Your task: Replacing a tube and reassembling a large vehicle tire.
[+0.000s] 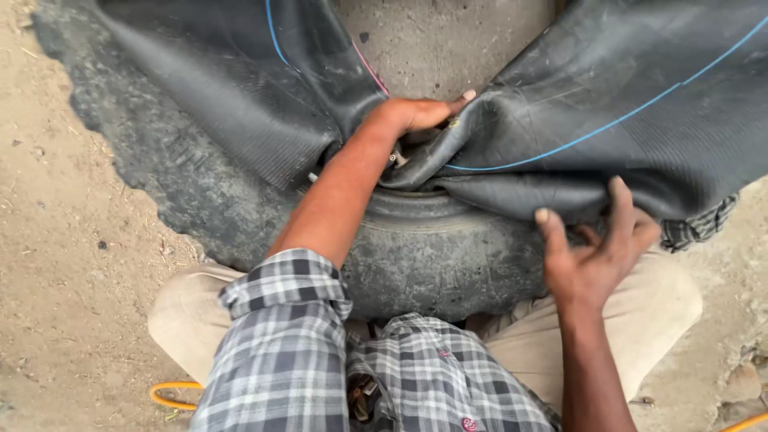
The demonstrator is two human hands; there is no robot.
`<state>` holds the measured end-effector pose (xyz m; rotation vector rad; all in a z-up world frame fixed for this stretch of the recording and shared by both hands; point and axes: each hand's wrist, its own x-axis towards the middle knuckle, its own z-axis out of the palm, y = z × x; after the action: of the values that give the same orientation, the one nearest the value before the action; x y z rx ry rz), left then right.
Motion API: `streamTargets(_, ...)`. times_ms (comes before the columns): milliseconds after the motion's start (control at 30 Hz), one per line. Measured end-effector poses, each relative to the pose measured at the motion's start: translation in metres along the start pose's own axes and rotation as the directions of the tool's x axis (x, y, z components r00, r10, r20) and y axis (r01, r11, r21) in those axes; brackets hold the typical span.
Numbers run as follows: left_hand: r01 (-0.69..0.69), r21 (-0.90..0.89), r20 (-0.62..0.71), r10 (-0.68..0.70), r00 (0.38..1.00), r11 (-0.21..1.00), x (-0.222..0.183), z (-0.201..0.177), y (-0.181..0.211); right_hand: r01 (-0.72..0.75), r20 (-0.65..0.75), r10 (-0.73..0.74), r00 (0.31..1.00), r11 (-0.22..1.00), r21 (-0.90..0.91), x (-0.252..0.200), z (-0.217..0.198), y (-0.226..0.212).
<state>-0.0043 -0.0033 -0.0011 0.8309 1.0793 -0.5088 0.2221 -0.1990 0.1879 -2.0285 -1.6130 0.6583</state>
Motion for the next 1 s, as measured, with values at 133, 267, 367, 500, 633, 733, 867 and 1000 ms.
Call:
streamTargets(133, -0.236, -0.119, 0.002, 0.238, 0.971, 0.964, 0.025, -0.007, -0.019, -0.2, -0.033, 0.199, 0.979, 0.98, -0.007, 0.014, -0.003, -0.015)
streamTargets(267, -0.202, -0.215, 0.091, 0.225, 0.97, 0.956, 0.017, 0.005, -0.018, -0.233, -0.065, 0.234, 0.97, 0.972, 0.025, 0.021, -0.002, -0.021)
streamTargets(367, -0.3, -0.292, 0.105, 0.342, 0.934, 0.908, 0.037, 0.001, -0.029, 0.083, 0.054, -0.08, 0.995, 0.995, -0.055, 0.055, 0.016, 0.01)
streamTargets(500, -0.274, -0.315, 0.037, 0.3, 0.953, 0.909, 0.011, 0.0, -0.029, 0.58, 0.304, -0.497, 0.813, 0.737, -0.346, 0.146, 0.051, 0.002)
streamTargets(633, -0.336, -0.197, -0.047, 0.334, 0.942, 0.921, -0.009, 0.003, -0.03, 0.087, 0.454, -0.022, 0.891, 0.989, -0.122, 0.189, 0.106, 0.003)
streamTargets(733, -0.328, -0.015, -0.111, 0.325, 0.939, 0.945, -0.011, 0.006, -0.032, 0.346, 0.601, -0.12, 0.79, 0.897, -0.275, 0.196, 0.133, 0.017)
streamTargets(867, -0.285, 0.366, -0.142, 0.356, 0.924, 0.886, 0.036, 0.004, -0.037, 0.666, 0.799, -0.066, 0.598, 0.596, -0.449, 0.186, 0.118, 0.01)
streamTargets(1000, -0.223, 0.406, -0.125, 0.296, 0.947, 0.886, 0.012, 0.025, -0.021, 0.639, 0.835, 0.099, 0.541, 0.598, -0.485, 0.167, 0.099, -0.036)
